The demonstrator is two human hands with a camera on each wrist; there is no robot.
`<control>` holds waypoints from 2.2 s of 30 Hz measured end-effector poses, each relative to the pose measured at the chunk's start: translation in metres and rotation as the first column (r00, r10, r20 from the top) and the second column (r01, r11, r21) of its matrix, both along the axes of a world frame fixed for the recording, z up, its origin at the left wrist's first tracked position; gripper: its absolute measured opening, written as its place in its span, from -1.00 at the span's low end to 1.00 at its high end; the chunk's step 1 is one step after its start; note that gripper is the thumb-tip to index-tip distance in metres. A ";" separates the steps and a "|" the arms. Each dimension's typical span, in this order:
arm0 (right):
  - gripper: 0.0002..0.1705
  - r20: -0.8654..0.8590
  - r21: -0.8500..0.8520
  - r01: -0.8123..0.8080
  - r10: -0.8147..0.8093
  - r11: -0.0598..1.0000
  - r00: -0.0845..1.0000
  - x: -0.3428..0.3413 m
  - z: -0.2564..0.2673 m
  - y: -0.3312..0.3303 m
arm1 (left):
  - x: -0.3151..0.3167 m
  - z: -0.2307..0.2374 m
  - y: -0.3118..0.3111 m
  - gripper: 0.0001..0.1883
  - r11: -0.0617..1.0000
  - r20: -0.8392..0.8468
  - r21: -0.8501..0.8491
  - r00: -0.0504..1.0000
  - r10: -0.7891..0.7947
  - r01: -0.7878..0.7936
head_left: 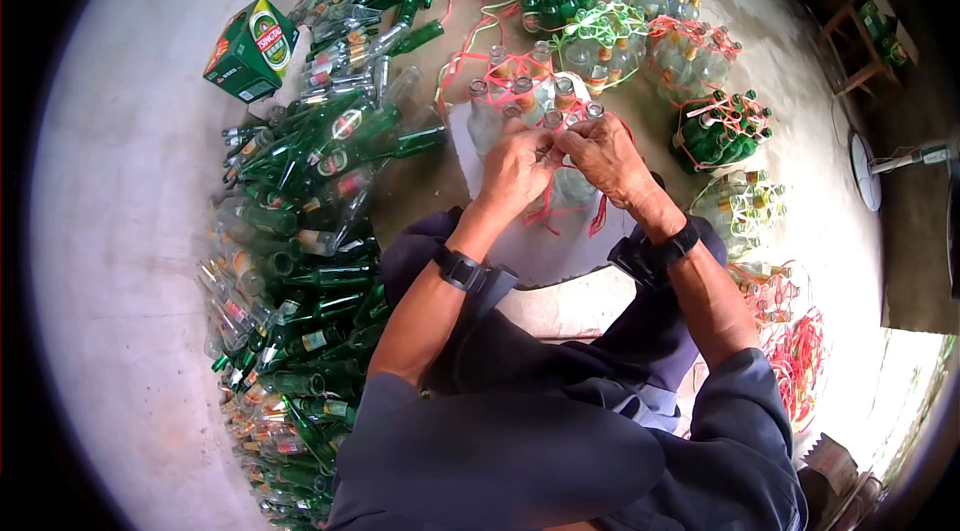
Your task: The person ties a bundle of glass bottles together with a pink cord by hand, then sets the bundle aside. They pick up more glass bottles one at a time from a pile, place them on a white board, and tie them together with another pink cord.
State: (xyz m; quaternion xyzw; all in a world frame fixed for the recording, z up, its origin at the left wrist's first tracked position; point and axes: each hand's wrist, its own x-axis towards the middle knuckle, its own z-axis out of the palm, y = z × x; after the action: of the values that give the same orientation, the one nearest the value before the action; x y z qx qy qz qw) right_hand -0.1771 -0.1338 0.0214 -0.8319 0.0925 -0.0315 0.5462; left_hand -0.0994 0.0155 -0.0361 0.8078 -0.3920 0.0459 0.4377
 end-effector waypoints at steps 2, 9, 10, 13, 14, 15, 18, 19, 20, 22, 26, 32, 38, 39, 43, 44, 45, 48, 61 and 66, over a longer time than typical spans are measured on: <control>-0.65 0.047 -0.006 -0.020 0.021 1.000 0.999 0.002 0.003 0.003 | -0.001 0.003 -0.002 -0.83 1.000 0.017 0.017 1.000 0.005 -0.006; -0.66 0.331 -0.111 0.015 0.023 0.994 0.943 0.002 -0.043 0.005 | -0.006 0.006 -0.007 -0.86 0.995 0.122 0.063 0.990 0.067 -0.075; -0.66 0.332 -0.114 0.016 0.023 0.993 0.943 -0.005 -0.035 0.009 | -0.006 0.006 -0.008 -0.84 0.991 0.121 0.095 0.989 0.087 -0.099; -0.63 -0.073 0.292 0.289 -0.280 0.912 0.957 -0.032 -0.028 0.022 | -0.007 0.007 -0.008 -0.86 0.988 0.139 0.092 0.984 0.108 -0.121; -0.63 -0.074 0.292 0.289 -0.280 0.912 0.957 -0.037 -0.038 0.025 | -0.007 0.006 -0.008 -0.86 0.988 0.138 0.092 0.985 0.108 -0.122; -0.64 -0.017 0.256 0.292 -0.298 0.922 0.955 -0.042 -0.047 0.028 | -0.004 0.003 -0.008 -0.87 0.990 0.140 0.092 0.986 0.092 -0.105; -0.64 0.035 0.198 0.339 -0.352 0.920 0.935 -0.055 -0.069 0.038 | -0.002 0.000 -0.010 -0.87 0.991 0.153 0.100 0.985 0.073 -0.089; -0.63 0.005 0.231 0.357 -0.368 0.905 0.930 -0.055 -0.078 0.040 | -0.003 -0.001 -0.010 -0.87 0.990 0.161 0.110 0.984 0.073 -0.091; -0.63 -0.025 0.263 0.376 -0.383 0.889 0.923 -0.055 -0.085 0.042 | -0.003 -0.002 -0.010 -0.87 0.990 0.162 0.113 0.985 0.068 -0.087; -0.62 -0.100 0.331 0.412 -0.403 0.849 0.910 -0.049 -0.094 0.043 | -0.001 -0.003 -0.010 -0.86 0.987 0.158 0.127 0.985 0.073 -0.094; -0.59 -0.243 0.504 0.474 -0.408 0.723 0.880 -0.038 -0.099 0.047 | -0.002 0.003 -0.011 -0.86 0.973 0.106 0.198 0.990 0.098 -0.117; -0.46 -0.392 0.606 0.522 -0.346 0.601 0.852 -0.025 -0.080 0.056 | 0.001 0.011 -0.011 -0.86 0.953 0.112 0.287 0.991 0.070 -0.100; -0.47 -0.353 0.699 0.473 -0.316 0.537 0.881 -0.014 -0.094 0.058 | 0.002 0.024 -0.011 -0.78 0.909 0.108 0.411 0.994 0.028 -0.071; -0.46 -0.407 0.724 0.524 -0.336 0.448 0.849 -0.013 -0.090 0.060 | 0.003 0.025 -0.012 -0.74 0.907 0.096 0.419 0.995 -0.005 -0.036; -0.46 -0.383 0.733 0.489 -0.307 0.472 0.871 -0.014 -0.105 0.059 | 0.001 0.044 -0.020 -0.63 0.839 0.035 0.545 0.999 -0.030 0.006; -0.47 -0.324 0.770 0.448 -0.327 0.453 0.888 -0.013 -0.116 0.061 | 0.002 0.046 -0.022 -0.63 0.836 0.035 0.549 0.999 -0.027 0.003; -0.47 -0.266 0.805 0.406 -0.348 0.433 0.899 -0.013 -0.115 0.062 | 0.004 0.047 -0.024 -0.62 0.810 0.036 0.587 0.998 -0.047 0.017; -0.47 -0.315 0.779 0.438 -0.324 0.449 0.892 -0.016 -0.111 0.060 | 0.005 0.051 -0.027 -0.59 0.758 0.029 0.651 0.996 -0.083 0.044; -0.52 -0.488 0.752 0.492 -0.132 0.440 0.863 -0.022 -0.083 0.040 | 0.014 0.058 -0.032 -0.60 0.686 0.046 0.722 0.982 -0.182 0.093; -0.48 -0.462 0.770 0.496 -0.184 0.401 0.867 -0.019 -0.094 0.045 | 0.014 0.045 -0.023 -0.67 0.798 0.108 0.600 0.981 -0.162 0.065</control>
State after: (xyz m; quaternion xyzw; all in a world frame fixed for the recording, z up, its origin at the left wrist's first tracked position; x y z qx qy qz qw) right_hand -0.1964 -0.0891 -0.0728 -0.3932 0.3479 0.0358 0.8503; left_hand -0.0856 -0.0077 0.0087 0.8730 -0.4671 -0.0431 0.1337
